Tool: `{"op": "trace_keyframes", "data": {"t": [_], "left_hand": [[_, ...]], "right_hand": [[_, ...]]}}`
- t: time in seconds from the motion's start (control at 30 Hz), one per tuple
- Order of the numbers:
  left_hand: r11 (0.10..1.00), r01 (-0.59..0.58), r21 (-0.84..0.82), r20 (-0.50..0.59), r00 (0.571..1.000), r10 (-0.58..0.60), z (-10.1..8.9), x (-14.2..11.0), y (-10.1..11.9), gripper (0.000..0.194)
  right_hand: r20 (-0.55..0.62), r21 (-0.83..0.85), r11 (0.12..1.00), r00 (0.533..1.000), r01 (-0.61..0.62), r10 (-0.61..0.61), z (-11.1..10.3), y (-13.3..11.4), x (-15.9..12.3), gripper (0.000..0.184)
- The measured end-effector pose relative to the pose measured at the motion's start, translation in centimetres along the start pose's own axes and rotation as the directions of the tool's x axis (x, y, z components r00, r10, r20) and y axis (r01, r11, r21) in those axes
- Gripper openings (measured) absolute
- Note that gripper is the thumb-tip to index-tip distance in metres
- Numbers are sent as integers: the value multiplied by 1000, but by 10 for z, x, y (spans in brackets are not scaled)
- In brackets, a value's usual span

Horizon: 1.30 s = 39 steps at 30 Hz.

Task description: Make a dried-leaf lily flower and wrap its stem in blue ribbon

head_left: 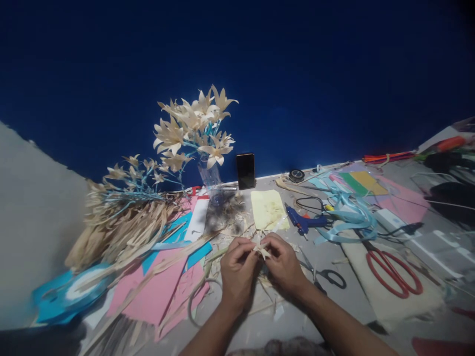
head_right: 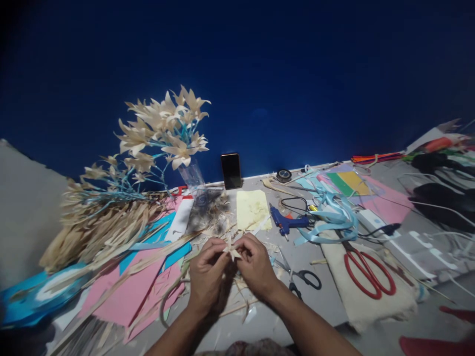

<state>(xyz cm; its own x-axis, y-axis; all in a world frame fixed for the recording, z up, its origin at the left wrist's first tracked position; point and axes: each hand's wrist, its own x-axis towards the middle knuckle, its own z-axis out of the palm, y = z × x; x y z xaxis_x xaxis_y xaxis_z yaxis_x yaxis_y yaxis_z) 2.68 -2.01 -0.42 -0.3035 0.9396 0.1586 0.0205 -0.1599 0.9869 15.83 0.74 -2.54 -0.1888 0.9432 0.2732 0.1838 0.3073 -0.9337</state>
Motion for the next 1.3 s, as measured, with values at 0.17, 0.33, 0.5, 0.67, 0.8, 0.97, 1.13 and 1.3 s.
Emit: {"op": "trace_keyframes", "data": {"t": [0.17, 0.33, 0.5, 0.67, 0.8, 0.97, 1.13, 1.3], "left_hand": [[998, 43, -37, -5, 999, -43, -1, 3, -3, 9], [992, 88, -87, 15, 996, -87, -1, 4, -6, 10], [967, 188, -171, 30, 982, -186, 2, 3, -3, 12], [946, 234, -224, 36, 972, -232, 3, 5, -4, 16], [949, 209, -236, 40, 978, -205, 3, 5, -3, 12], [939, 230, -256, 36, 973, -229, 2, 5, -6, 15], [909, 353, -224, 88, 936, -341, -2, 6, -7, 12], [888, 381, -257, 129, 924, -359, -3, 4, -7, 17]], "right_hand": [[9, -41, 999, 1000, 14, -13, 1, -2, 2, 15], [1, -57, 998, 1000, 31, -31, 0, -3, 4, 13], [-8, -72, 997, 999, 36, -37, -1, 2, 5, 14], [23, -88, 996, 999, 27, -25, -1, 2, 4, 10], [4, -63, 998, 1000, 7, -7, -2, 0, 4, 9], [89, 102, 993, 995, -63, 54, -3, -6, 6, 5], [151, 272, 939, 973, -212, 176, -3, -9, 5, 6], [184, 342, 904, 961, -258, 205, -3, -9, 5, 15]]}}
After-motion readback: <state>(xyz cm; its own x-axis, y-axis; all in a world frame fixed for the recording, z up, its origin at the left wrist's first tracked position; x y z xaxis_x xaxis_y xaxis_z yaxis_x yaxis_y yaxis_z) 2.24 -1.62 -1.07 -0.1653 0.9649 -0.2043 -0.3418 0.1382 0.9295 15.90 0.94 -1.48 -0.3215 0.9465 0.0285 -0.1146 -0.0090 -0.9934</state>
